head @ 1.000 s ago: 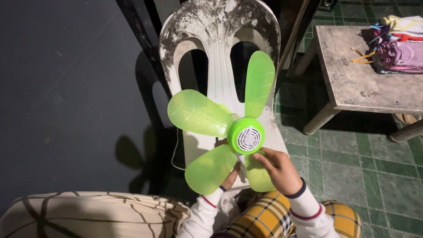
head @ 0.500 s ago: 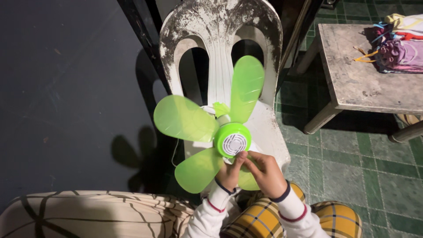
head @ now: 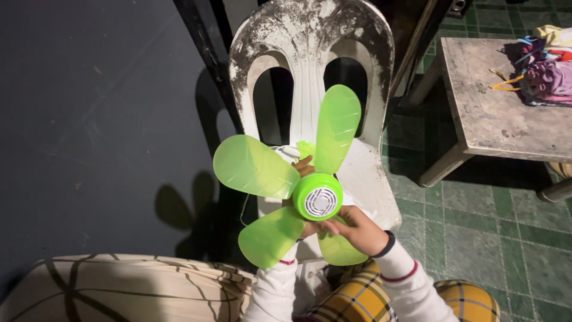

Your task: The person unplugs a small green fan from a wall socket, then removes the fan blades from the motor housing by hand. The fan is placed on a white plastic chair during the process.

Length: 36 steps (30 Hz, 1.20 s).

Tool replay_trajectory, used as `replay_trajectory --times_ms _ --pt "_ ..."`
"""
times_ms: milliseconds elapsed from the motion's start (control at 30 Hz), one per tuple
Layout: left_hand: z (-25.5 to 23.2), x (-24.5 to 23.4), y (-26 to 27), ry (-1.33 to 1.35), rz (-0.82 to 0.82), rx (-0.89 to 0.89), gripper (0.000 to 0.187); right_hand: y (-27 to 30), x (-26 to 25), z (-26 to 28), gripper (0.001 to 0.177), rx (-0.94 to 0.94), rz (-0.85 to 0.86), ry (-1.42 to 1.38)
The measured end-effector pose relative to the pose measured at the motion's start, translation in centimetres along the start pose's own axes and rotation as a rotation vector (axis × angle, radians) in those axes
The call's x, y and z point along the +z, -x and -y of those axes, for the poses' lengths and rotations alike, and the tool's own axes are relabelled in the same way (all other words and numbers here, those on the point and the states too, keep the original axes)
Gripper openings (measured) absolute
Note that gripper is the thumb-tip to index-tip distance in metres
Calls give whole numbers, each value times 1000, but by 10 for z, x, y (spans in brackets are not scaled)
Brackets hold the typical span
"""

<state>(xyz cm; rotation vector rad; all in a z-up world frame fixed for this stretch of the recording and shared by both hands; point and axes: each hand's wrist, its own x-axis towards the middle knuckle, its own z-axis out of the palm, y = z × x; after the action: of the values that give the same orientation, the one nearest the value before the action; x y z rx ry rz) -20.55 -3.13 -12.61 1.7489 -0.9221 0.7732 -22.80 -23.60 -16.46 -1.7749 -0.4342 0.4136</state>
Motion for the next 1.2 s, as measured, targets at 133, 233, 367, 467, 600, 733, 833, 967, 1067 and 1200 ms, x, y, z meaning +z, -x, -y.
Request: replay_trajectory --times_ms 133,233,367,467,600,733,833,967,1067,1200 --pt "1 -1 -5 69 42 -60 95 -3 -4 -36 37 30 -29 20" --pt "0 -1 -4 310 38 -239 100 -5 -2 -48 37 72 16 -100" --pt "0 1 -2 727 43 -575 112 -1 3 -37 28 134 -90 -115" --pt "8 3 -5 520 21 -370 89 3 6 -14 24 20 -54 -211" --pt "19 6 -10 609 45 -330 85 7 11 11 25 -18 -93 -220" --pt "11 5 -8 632 19 -399 80 6 16 16 22 115 -273 -130" --pt "0 6 -11 603 8 -395 76 13 13 12 24 67 -222 -215" --pt "-9 12 -22 620 -6 -396 71 15 0 14 24 -44 -211 -39" --pt "-13 20 -29 669 -40 -337 68 11 -12 24 35 -44 -205 -7" --pt "-20 29 -25 452 -153 -328 68 15 -10 39 34 -36 -303 184"
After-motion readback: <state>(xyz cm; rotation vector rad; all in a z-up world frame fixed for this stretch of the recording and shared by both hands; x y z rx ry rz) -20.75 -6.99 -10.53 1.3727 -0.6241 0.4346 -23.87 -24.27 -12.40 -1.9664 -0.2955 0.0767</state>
